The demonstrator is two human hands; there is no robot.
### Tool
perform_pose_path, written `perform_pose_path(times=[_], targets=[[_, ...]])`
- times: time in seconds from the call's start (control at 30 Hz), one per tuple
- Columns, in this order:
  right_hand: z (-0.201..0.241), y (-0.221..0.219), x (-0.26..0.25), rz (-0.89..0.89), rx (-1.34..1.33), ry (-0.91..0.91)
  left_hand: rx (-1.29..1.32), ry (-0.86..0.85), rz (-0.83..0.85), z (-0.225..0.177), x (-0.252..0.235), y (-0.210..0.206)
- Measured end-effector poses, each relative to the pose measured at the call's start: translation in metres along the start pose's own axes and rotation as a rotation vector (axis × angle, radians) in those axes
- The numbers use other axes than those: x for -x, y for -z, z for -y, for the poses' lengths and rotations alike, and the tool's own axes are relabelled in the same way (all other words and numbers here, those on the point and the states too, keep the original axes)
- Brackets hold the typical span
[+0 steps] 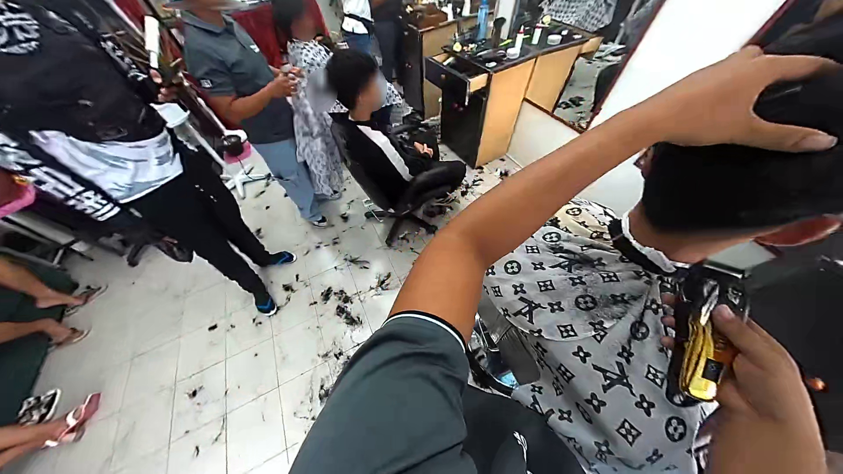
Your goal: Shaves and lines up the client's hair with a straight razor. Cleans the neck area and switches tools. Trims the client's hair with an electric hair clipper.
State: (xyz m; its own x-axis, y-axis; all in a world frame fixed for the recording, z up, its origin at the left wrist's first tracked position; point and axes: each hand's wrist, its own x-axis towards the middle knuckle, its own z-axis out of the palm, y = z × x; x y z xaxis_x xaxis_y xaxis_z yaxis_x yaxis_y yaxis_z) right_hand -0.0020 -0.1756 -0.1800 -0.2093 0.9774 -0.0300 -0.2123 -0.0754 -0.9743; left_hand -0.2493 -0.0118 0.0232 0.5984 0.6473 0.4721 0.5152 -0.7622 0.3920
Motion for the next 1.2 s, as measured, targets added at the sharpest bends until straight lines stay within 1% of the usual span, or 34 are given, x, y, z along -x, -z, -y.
perform_pose_path(times=[0.1, 0.2, 0.23, 0.3, 0.37, 0.43, 0.6, 0.7, 0.83, 0.9, 0.97, 1.0, 1.07, 1.13, 1.2], targets=[[0.011, -0.021, 0.007, -0.053, 0.014, -0.071, -0.007, -0.057, 0.020, 0.001, 0.002, 0.002], [0.021, -0.030, 0.004, -0.109, 0.038, -0.108, -0.027, -0.050, 0.065, 0.001, -0.008, -0.002], [0.022, -0.029, 0.001, -0.121, 0.045, -0.108, -0.027, -0.035, 0.072, 0.000, -0.012, -0.004], [0.022, -0.022, -0.008, -0.132, 0.085, -0.086, -0.047, 0.047, 0.097, -0.002, -0.020, -0.006], [0.025, -0.017, -0.017, -0.120, 0.119, -0.059, -0.074, 0.155, 0.124, -0.010, -0.025, -0.005], [0.030, -0.012, -0.023, -0.098, 0.121, -0.041, -0.101, 0.209, 0.135, -0.014, -0.028, -0.007], [0.032, 0.009, -0.034, -0.020, 0.159, -0.054, -0.115, 0.218, 0.118, -0.013, -0.031, -0.010], [0.034, 0.015, -0.035, -0.009, 0.169, -0.046, -0.124, 0.227, 0.111, -0.011, -0.034, -0.014], [0.036, 0.012, -0.038, -0.024, 0.238, 0.104, -0.150, 0.282, 0.095, -0.005, -0.037, -0.018], [0.038, 0.015, -0.039, -0.028, 0.278, 0.075, -0.152, 0.304, 0.099, -0.002, -0.037, -0.020], [0.041, 0.020, -0.040, -0.032, 0.269, 0.005, -0.142, 0.293, 0.094, -0.001, -0.038, -0.020], [0.042, 0.021, -0.040, -0.029, 0.254, 0.000, -0.142, 0.287, 0.090, -0.001, -0.038, -0.020], [0.046, 0.021, -0.040, -0.021, 0.280, 0.078, -0.148, 0.281, 0.087, -0.002, -0.036, -0.020], [0.050, 0.023, -0.041, 0.005, 0.366, 0.164, -0.158, 0.295, 0.088, -0.007, -0.033, -0.021], [0.056, 0.026, -0.040, 0.008, 0.410, 0.116, -0.173, 0.316, 0.088, -0.010, -0.031, -0.020]])
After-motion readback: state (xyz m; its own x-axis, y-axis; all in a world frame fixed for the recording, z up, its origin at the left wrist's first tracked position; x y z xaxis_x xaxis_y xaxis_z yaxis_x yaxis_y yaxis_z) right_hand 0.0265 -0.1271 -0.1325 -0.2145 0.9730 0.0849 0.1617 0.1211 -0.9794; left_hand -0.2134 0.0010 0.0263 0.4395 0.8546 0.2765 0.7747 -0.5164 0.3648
